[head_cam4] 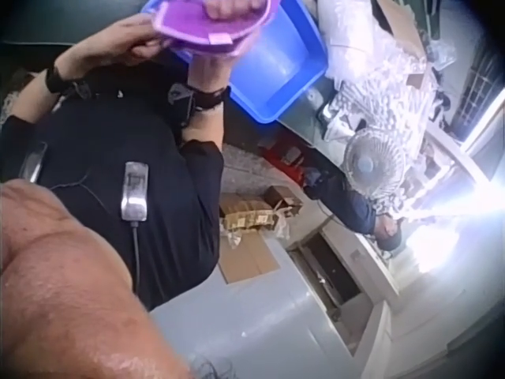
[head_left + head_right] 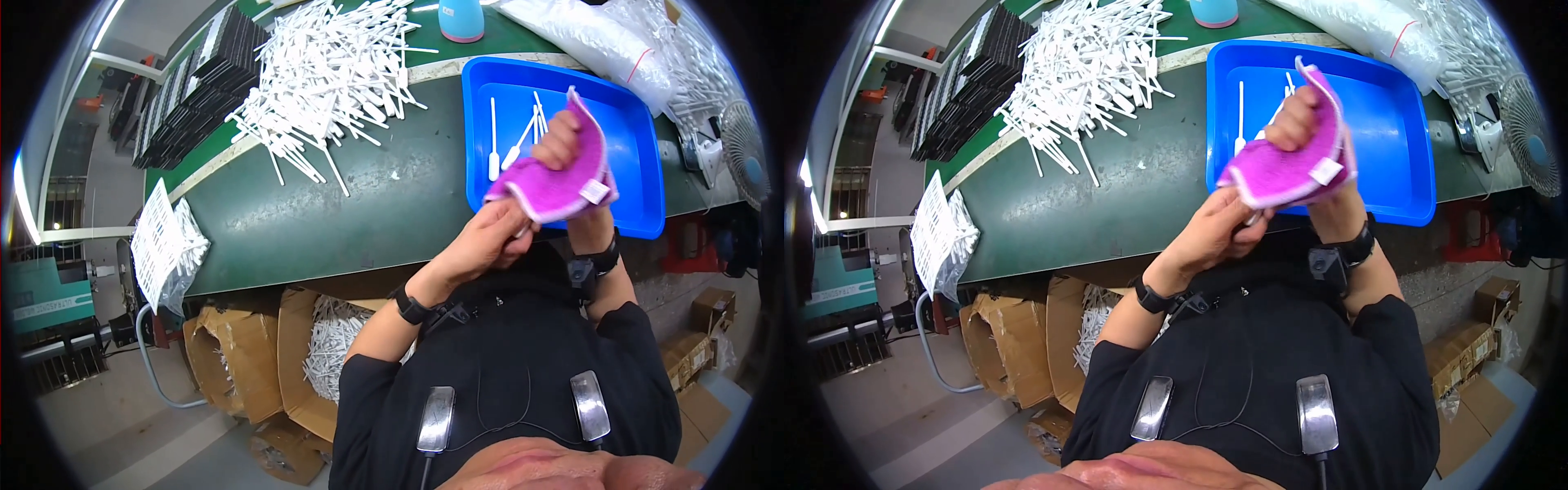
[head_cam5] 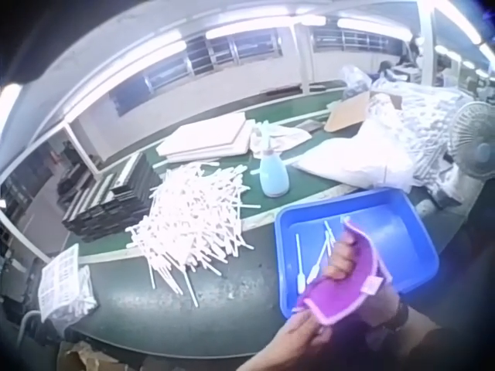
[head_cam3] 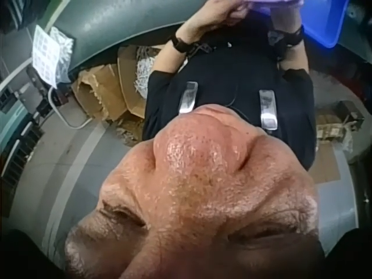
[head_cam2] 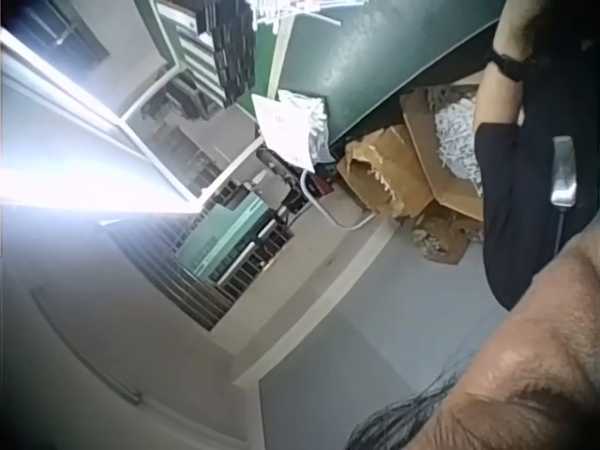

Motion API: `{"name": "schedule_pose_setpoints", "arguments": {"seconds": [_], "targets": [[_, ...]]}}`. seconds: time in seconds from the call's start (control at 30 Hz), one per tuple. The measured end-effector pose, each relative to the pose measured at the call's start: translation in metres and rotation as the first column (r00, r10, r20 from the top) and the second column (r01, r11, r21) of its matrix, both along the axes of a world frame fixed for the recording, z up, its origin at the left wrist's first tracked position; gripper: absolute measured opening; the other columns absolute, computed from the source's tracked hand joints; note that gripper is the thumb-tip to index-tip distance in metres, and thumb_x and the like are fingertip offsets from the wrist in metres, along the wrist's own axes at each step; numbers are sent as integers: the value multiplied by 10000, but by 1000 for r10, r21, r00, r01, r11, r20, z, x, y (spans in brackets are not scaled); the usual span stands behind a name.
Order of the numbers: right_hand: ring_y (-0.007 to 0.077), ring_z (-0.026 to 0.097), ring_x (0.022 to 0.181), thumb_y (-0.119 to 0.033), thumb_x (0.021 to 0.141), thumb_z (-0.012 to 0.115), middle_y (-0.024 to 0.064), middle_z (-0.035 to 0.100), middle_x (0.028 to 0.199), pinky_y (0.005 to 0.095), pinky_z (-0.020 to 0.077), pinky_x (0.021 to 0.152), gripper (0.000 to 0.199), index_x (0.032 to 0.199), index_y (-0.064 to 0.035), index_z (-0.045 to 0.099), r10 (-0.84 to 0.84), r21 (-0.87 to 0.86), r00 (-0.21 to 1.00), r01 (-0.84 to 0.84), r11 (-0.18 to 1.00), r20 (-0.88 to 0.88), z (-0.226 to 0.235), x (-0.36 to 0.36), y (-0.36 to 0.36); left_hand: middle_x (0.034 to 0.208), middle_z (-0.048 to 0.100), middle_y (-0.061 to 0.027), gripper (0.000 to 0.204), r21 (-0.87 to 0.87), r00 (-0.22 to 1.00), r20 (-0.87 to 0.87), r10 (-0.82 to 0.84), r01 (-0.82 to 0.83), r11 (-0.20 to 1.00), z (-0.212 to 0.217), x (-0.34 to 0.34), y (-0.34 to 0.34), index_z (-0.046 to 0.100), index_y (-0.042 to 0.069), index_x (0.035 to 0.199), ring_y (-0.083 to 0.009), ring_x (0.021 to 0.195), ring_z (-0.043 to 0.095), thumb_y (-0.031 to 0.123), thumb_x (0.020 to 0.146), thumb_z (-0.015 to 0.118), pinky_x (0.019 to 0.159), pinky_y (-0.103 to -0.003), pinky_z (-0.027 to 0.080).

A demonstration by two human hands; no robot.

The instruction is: The person picks up a swab from a pile, wipes it with a cloth, and places it into a blue tray, repeating this process for several swabs.

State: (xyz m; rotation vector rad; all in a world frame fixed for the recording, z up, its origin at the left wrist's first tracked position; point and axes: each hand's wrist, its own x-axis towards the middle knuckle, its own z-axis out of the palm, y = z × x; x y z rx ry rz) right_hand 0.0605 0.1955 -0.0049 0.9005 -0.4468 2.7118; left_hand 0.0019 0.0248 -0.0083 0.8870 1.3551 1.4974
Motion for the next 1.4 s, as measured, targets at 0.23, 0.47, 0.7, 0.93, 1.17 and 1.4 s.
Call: {"name": "schedule_pose_setpoints", "arguments": {"seconds": [0.23, 0.47, 0.7, 0.93, 1.17, 1.4], "targets": [[101, 564, 772, -253, 1004, 406, 50, 613, 869, 234, 453, 736, 303, 1048, -6, 576, -629, 494, 283, 424, 759, 724, 48, 7, -75, 557, 480, -12, 235, 351, 433, -860, 268, 123, 928, 21, -23, -4, 586, -30, 937, -111, 447, 435, 168, 974, 463, 452, -264, 385], [82, 563, 884, -287, 999, 429, 26, 634, 949, 232, 453, 791, 343, 1095, 3, 584, -754, 883, 497, -58, 465, 430, 34, 30, -69, 544, 517, 28, 275, 126, 871, -319, 374, -352, 928, 67, -41, -6, 669, -5, 854, -24, 453, 388, 210, 956, 529, 418, -208, 301], [119, 581, 962, -253, 980, 464, 68, 627, 1054, 225, 447, 861, 360, 1201, 18, 545, -586, 711, 460, -159, 685, 667, 16, 52, -52, 494, 384, 67, 285, 121, 864, 193, 465, -491, 863, 56, -73, 21, 608, 9, 845, -16, 403, 331, 239, 973, 500, 366, -202, 207], [139, 623, 830, -220, 982, 453, 79, 639, 997, 233, 505, 723, 337, 1222, 0, 540, -344, 323, 306, 119, 939, 888, 31, 65, -47, 535, 431, 39, 317, 109, 854, 284, 435, -480, 871, 33, -105, 50, 595, 19, 853, -23, 416, 361, 304, 963, 508, 359, -186, 257], [116, 552, 570, -236, 1002, 370, 25, 581, 762, 240, 432, 484, 321, 1209, -34, 511, -398, 323, 530, 232, 918, 749, 1, 84, 0, 642, 621, -100, 379, -38, 715, -551, 430, -536, 843, 23, -108, 32, 619, 26, 876, -213, 536, 573, 394, 915, 539, 515, -333, 439], [83, 396, 413, -303, 1000, 371, -6, 459, 607, 230, 285, 370, 298, 1087, -70, 535, -592, 518, 249, 307, 798, 766, 17, 61, -21, 738, 666, -140, 344, -87, 124, -990, 69, -917, 390, -1, -212, -76, 657, 73, 840, -337, 733, 650, 411, 852, 592, 679, -429, 495]]}}
